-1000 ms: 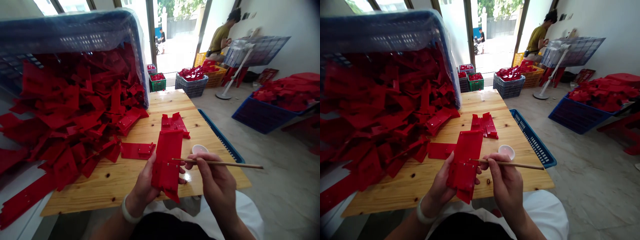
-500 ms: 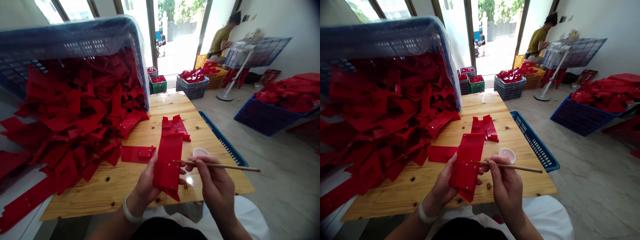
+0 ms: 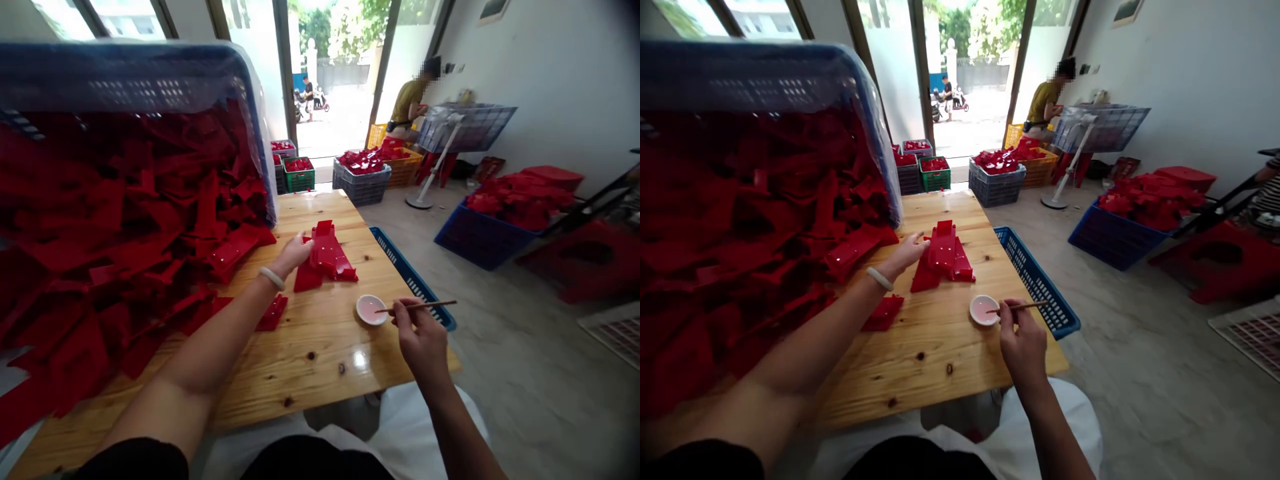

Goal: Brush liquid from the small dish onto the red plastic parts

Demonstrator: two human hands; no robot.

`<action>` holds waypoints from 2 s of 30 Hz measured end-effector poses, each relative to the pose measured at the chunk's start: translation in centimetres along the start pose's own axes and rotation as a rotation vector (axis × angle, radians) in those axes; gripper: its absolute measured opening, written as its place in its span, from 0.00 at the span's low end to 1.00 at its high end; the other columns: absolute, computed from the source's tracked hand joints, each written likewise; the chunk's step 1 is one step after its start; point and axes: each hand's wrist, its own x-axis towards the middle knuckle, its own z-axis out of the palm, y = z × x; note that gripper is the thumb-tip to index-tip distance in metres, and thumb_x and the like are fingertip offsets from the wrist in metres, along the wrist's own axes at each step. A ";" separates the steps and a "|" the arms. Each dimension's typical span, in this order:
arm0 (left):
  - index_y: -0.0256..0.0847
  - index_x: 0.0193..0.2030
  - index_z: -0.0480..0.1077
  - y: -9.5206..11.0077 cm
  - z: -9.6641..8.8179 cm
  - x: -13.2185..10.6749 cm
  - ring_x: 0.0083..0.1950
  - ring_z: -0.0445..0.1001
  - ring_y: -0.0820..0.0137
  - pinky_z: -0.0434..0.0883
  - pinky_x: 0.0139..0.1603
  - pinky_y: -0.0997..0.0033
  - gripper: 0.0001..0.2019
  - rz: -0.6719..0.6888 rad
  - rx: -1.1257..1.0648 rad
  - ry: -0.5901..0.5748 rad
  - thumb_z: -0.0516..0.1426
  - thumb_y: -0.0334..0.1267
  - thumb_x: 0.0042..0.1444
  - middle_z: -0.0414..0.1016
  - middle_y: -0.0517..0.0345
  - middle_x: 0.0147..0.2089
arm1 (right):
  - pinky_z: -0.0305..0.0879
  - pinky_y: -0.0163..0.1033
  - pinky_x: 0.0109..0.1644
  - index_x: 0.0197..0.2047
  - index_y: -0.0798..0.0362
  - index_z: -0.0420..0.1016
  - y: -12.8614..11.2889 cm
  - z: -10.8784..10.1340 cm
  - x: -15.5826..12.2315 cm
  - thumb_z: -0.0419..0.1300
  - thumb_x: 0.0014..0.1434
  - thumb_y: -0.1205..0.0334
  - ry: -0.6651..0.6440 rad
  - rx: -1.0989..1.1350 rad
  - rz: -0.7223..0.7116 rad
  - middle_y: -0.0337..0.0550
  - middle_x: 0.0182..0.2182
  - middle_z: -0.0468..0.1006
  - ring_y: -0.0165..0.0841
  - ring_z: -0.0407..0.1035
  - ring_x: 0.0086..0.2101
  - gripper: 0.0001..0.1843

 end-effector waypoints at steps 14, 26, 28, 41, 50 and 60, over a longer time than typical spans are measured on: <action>0.39 0.57 0.82 -6.5 -13.8 -8.5 0.65 0.80 0.41 0.74 0.65 0.56 0.32 -0.015 0.809 -0.485 0.67 0.41 0.42 0.83 0.38 0.64 | 0.66 0.43 0.33 0.37 0.49 0.79 1.4 0.2 1.0 0.55 0.70 0.33 -0.126 -0.206 -0.054 0.51 0.28 0.86 0.46 0.80 0.28 0.28; 0.44 0.37 0.75 -8.5 -12.3 -8.9 0.40 0.75 0.59 0.67 0.41 0.68 0.18 -0.019 0.490 -0.492 0.74 0.45 0.42 0.79 0.58 0.36 | 0.68 0.46 0.33 0.35 0.48 0.80 1.5 0.0 0.8 0.55 0.64 0.19 -0.124 -0.217 -0.008 0.50 0.26 0.85 0.47 0.80 0.26 0.38; 0.43 0.42 0.80 -8.2 -12.3 -9.7 0.44 0.78 0.58 0.69 0.43 0.69 0.17 -0.042 0.320 -0.485 0.72 0.45 0.47 0.84 0.54 0.42 | 0.69 0.48 0.34 0.36 0.48 0.81 1.8 -0.1 0.7 0.56 0.61 0.17 -0.108 -0.210 0.015 0.50 0.26 0.85 0.48 0.80 0.26 0.39; 0.36 0.57 0.78 -7.7 -6.2 -17.7 0.50 0.88 0.52 0.83 0.48 0.60 0.22 -0.333 -0.719 -0.271 0.54 0.50 0.72 0.88 0.42 0.52 | 0.75 0.52 0.36 0.41 0.49 0.82 1.4 -0.3 -0.2 0.60 0.63 0.22 -0.076 -0.109 0.094 0.53 0.29 0.87 0.49 0.82 0.29 0.35; 0.31 0.56 0.83 -8.0 -4.1 -18.2 0.41 0.89 0.53 0.85 0.41 0.59 0.32 -0.531 -0.911 -0.258 0.45 0.53 0.78 0.89 0.36 0.48 | 0.72 0.42 0.30 0.38 0.50 0.79 1.0 0.0 0.5 0.56 0.66 0.21 -0.135 -0.106 0.049 0.47 0.24 0.83 0.40 0.77 0.24 0.37; 0.36 0.55 0.85 -4.9 -3.7 -21.5 0.49 0.89 0.54 0.84 0.49 0.62 0.32 -0.466 -0.945 -0.240 0.54 0.64 0.74 0.89 0.39 0.52 | 0.71 0.44 0.29 0.36 0.48 0.79 0.0 -1.2 1.7 0.64 0.61 0.34 -0.210 -0.039 0.037 0.47 0.26 0.85 0.42 0.79 0.25 0.23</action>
